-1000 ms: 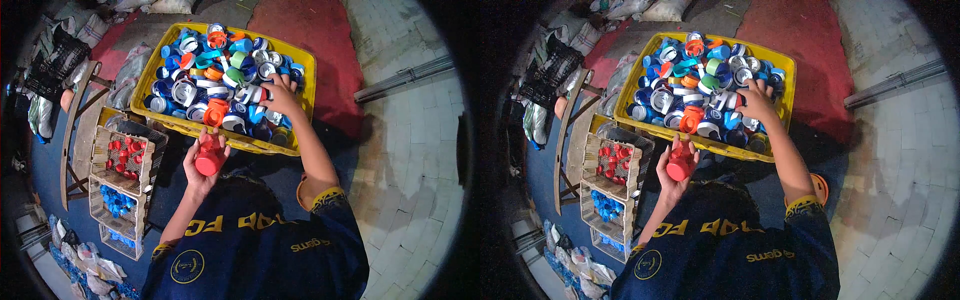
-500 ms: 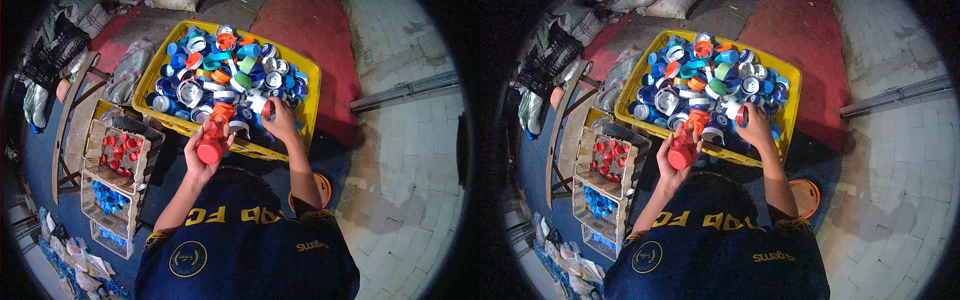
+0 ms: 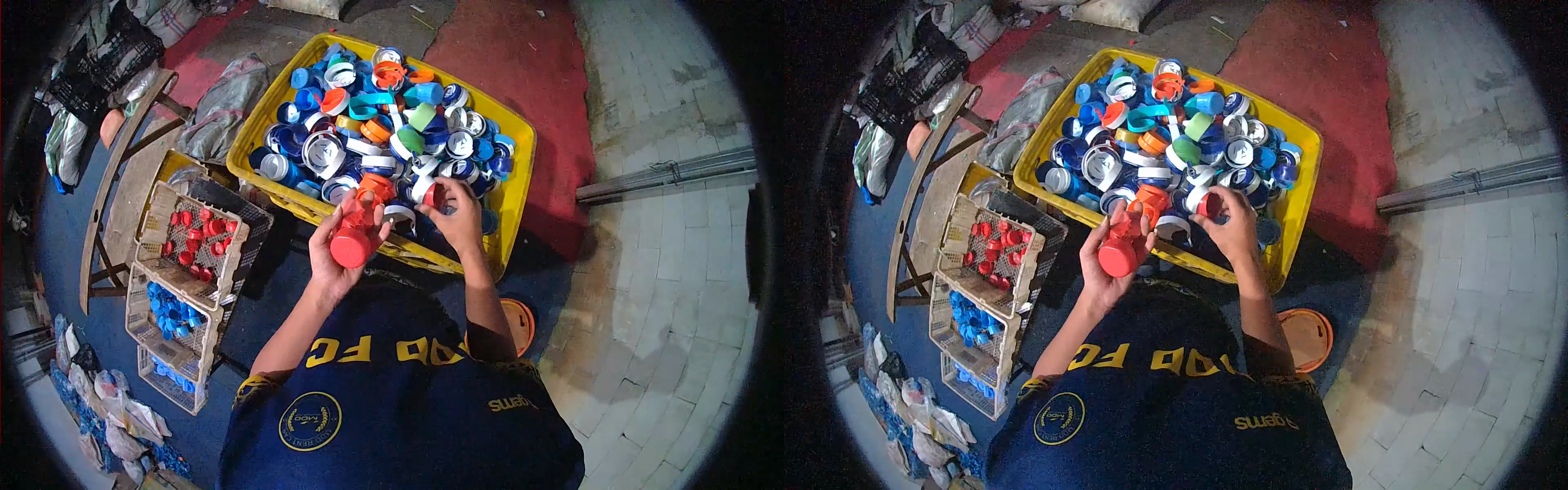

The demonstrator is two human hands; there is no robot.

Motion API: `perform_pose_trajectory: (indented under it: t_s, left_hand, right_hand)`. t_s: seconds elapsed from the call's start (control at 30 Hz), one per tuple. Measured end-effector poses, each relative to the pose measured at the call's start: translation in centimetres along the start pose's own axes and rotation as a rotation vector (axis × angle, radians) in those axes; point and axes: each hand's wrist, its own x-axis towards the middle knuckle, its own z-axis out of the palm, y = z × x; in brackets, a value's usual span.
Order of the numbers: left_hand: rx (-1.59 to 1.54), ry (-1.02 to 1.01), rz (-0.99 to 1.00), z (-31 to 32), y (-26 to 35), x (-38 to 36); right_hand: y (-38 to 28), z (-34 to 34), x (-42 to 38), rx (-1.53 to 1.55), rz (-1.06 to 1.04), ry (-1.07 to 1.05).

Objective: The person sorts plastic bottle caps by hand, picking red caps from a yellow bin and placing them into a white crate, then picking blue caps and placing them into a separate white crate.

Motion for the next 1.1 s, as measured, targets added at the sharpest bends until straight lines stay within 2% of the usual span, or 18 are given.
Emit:
perform_pose_trajectory:
  t_s: [0.2,0.3,0.4,0.43,0.57,0.67,0.8,0.9,1.1]
  left_hand:
    - [0.003,0.002,0.004,-0.3,0.0,-0.1]
    - [0.026,0.046,0.018,0.0,-0.1,-0.1]
    - [0.018,0.058,0.021,0.1,-0.1,-0.3]
    - [0.011,0.054,0.02,0.1,0.0,-0.3]
    - [-0.025,0.025,0.028,-0.5,0.2,-0.1]
    - [-0.03,0.011,0.035,-0.8,0.2,0.0]
    - [0.003,0.028,0.047,-0.5,-0.1,0.3]
    - [0.035,0.04,0.044,0.3,-0.4,0.2]
    - [0.027,0.049,0.038,0.6,-0.5,0.4]
  right_hand:
    - [-0.3,-0.2,-0.3,-0.054,-0.18,0.012]
    - [0.2,-0.2,-0.7,0.01,-0.12,-0.045]
    - [0.1,-0.1,-1.1,0.029,-0.13,0.02]
    - [-0.2,-0.5,-1.1,0.031,-0.201,0.049]
    - [-0.4,-1.4,-1.6,0.233,0.035,-0.006]
    - [-1.5,-2.1,-1.5,0.355,0.086,-0.009]
    - [-3.1,-2.6,-1.2,0.471,0.054,0.009]
    - [-2.0,-2.5,-1.1,0.37,0.082,0.061]
    - [-2.1,-2.9,-1.7,0.443,0.162,0.01]
